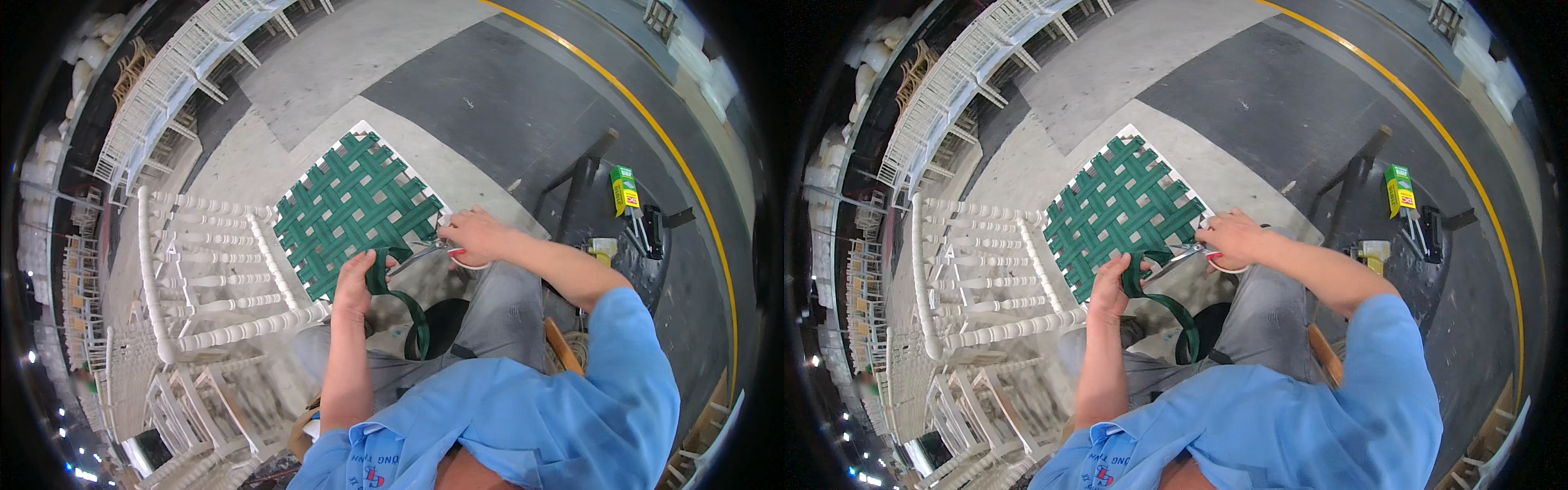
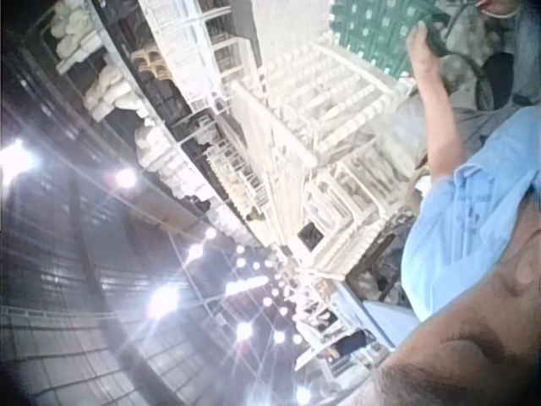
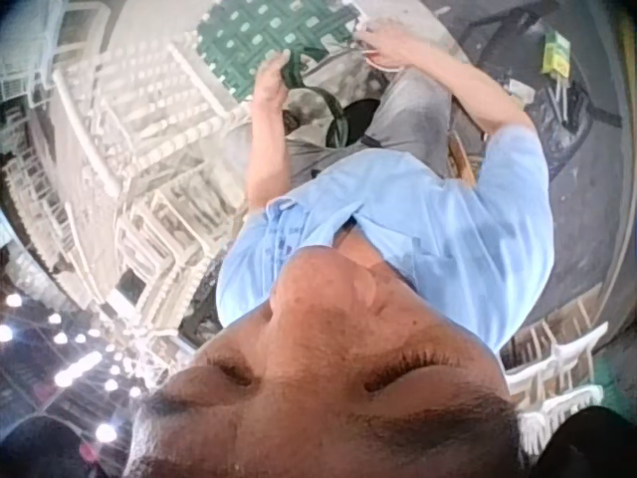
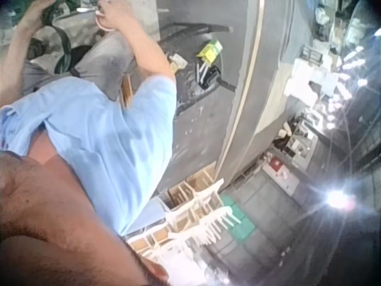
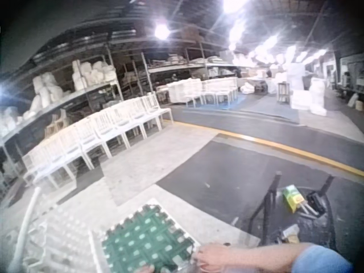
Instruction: The person weaves green plastic strips into the seat of a white wooden chair using a staple gun to secure the strips. They then place a white sheet over the woven seat and staple it in place.
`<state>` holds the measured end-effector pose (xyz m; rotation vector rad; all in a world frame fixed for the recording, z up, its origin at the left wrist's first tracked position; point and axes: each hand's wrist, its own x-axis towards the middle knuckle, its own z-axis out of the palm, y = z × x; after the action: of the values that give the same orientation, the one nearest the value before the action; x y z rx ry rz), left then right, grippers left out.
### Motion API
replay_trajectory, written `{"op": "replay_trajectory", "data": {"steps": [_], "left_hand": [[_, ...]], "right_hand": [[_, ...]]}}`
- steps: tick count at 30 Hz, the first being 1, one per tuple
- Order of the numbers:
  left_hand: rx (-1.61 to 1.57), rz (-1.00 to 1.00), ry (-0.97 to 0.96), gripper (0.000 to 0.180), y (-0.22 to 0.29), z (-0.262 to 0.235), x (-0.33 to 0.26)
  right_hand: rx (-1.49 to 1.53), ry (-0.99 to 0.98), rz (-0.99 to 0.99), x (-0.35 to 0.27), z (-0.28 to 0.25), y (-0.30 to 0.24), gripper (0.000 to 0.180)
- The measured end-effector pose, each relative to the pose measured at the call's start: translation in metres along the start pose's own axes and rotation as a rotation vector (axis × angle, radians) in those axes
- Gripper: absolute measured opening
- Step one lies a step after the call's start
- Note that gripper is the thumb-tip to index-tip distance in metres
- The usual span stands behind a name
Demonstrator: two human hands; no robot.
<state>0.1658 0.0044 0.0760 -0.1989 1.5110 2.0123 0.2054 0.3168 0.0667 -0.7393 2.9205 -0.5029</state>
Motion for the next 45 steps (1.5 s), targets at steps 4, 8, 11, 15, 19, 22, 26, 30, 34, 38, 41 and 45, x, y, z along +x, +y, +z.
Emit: {"op": "replay_trajectory", "data": {"steps": [4, 8, 11, 15, 19, 22, 26, 30, 34, 38, 41, 45], "left_hand": [[-0.019, -0.006, 0.011, 0.027, -0.005, 0.003, -0.004], [-0.004, -0.008, 0.031, 0.026, -0.008, -0.005, -0.011], [0.002, 0.025, 0.024, 0.026, -0.001, 0.003, -0.013], [-0.07, 0.112, 0.003, 0.028, 0.009, 0.01, -0.028], [-0.084, 0.0, -0.02, 0.033, -0.024, 0.01, -0.036], [-0.28, -0.061, 0.043, 0.034, -0.079, -0.007, -0.04], [-0.414, -0.182, 0.068, 0.037, -0.116, -0.014, -0.022], [-0.437, -0.223, 0.15, 0.033, -0.117, -0.015, -0.005], [-0.505, -0.111, 0.131, 0.028, -0.112, -0.034, -0.005], [-0.573, 0.038, 0.245, 0.024, -0.109, -0.075, -0.028], [-0.612, 0.103, 0.438, 0.024, -0.113, -0.098, -0.044], [-0.766, 0.131, 0.445, 0.023, -0.107, -0.086, -0.03]], "right_hand": [[-0.137, -0.089, -0.183, 0.045, 0.026, 0.016, 0.044], [-0.161, -0.138, -0.33, 0.073, 0.039, 0.009, 0.037], [-0.186, -0.213, -0.368, 0.082, 0.035, 0.016, 0.035], [0.038, -0.019, -0.202, 0.046, 0.015, 0.024, 0.046], [0.218, 0.431, 0.295, -0.048, -0.02, 0.022, 0.05], [0.22, 0.568, 0.841, -0.154, -0.044, 0.011, 0.056], [-0.023, 0.683, 1.327, -0.297, -0.022, 0.006, 0.058], [-0.174, 0.593, 1.498, -0.372, 0.0, 0.004, 0.053], [-0.249, 0.693, 1.276, -0.354, -0.009, 0.019, 0.038], [0.124, 0.794, 0.945, -0.189, -0.012, 0.035, 0.031], [0.333, 0.765, 0.565, -0.045, 0.017, 0.035, 0.028], [0.386, 0.395, 0.737, 0.074, 0.043, 0.05, 0.051]]}}
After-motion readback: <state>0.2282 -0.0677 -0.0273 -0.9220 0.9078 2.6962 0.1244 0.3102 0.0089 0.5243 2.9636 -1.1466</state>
